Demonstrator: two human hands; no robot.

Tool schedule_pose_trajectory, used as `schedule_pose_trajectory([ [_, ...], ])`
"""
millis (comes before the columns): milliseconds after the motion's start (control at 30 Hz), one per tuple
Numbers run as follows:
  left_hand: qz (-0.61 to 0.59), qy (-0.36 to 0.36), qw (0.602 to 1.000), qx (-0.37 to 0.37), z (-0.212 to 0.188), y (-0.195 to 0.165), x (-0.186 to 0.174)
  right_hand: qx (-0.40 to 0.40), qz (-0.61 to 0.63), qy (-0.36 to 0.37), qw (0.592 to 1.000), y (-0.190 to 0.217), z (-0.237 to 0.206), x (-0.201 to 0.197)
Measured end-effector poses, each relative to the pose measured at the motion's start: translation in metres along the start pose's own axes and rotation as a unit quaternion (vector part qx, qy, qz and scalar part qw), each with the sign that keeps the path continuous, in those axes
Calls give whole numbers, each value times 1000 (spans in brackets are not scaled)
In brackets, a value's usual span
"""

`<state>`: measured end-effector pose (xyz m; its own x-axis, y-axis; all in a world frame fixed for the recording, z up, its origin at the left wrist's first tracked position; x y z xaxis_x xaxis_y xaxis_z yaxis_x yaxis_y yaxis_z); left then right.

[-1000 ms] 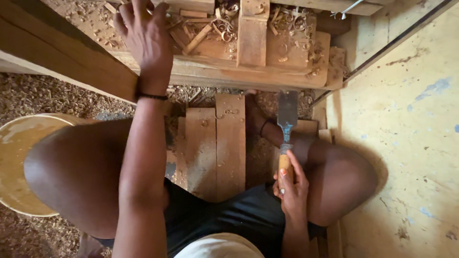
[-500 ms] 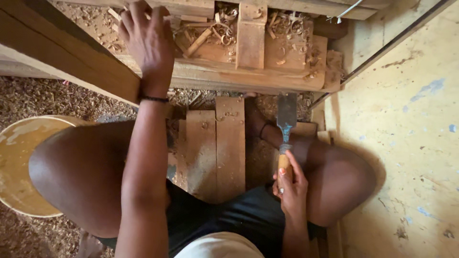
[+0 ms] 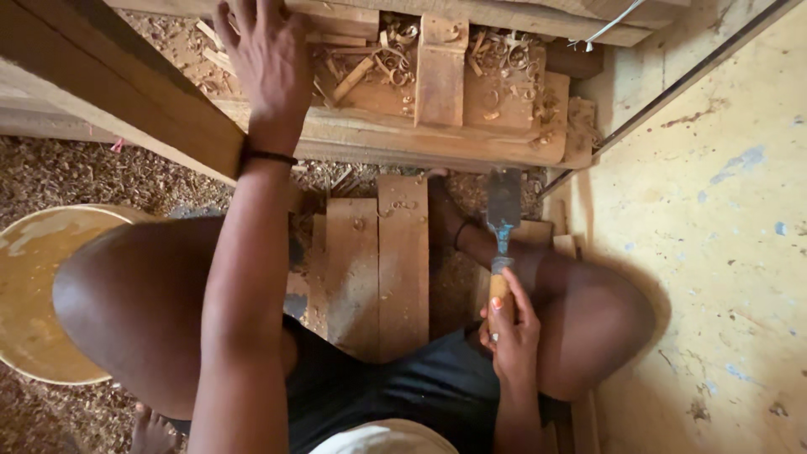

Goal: The person uses a chisel to carve wood pieces while sitting on the floor, removing shavings to shape the material.

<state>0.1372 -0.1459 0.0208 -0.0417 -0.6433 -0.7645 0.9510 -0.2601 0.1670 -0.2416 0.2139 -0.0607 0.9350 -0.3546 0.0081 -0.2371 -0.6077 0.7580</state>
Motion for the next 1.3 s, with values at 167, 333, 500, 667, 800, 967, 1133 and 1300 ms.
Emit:
schedule_pose_trajectory([
  [167, -274, -19, 961, -12, 14, -9, -48, 2, 37, -13, 999, -1, -1, -5],
  [333, -508, -45, 860, 17, 38, -37, -88, 8, 57, 16, 998, -3, -2, -3],
  [500, -589, 21, 808, 15, 41, -69, -96, -2, 74, 53, 996, -2, -6, -1],
  [667, -580, 71, 811, 18, 38, -93, -98, 3, 98, 44, 994, -5, -8, -6],
  [800, -508, 184, 841, 38, 37, -118, -84, 4, 83, 42, 996, -5, -8, -5],
  [967, -463, 74, 881, 71, 49, -124, -86, 6, 74, 43, 996, -3, -10, -3],
  [1133, -427, 100, 898, -27, 51, -126, -44, 21, 65, 34, 997, -5, -8, -3],
  [1300, -278, 18, 960, -13, 58, -139, -23, 30, 68, 32, 997, -9, -6, -4],
])
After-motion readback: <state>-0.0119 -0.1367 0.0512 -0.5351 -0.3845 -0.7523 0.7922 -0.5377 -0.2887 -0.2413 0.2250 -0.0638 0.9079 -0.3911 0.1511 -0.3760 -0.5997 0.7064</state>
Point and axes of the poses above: each hand's wrist, its own z-axis towards the middle knuckle, its own x-axis out of the palm, y = z × x, the point moved 8 cm from there along z, towards the middle knuckle, and after that the axes turned 14 degrees about x, right-handed, at the moved point
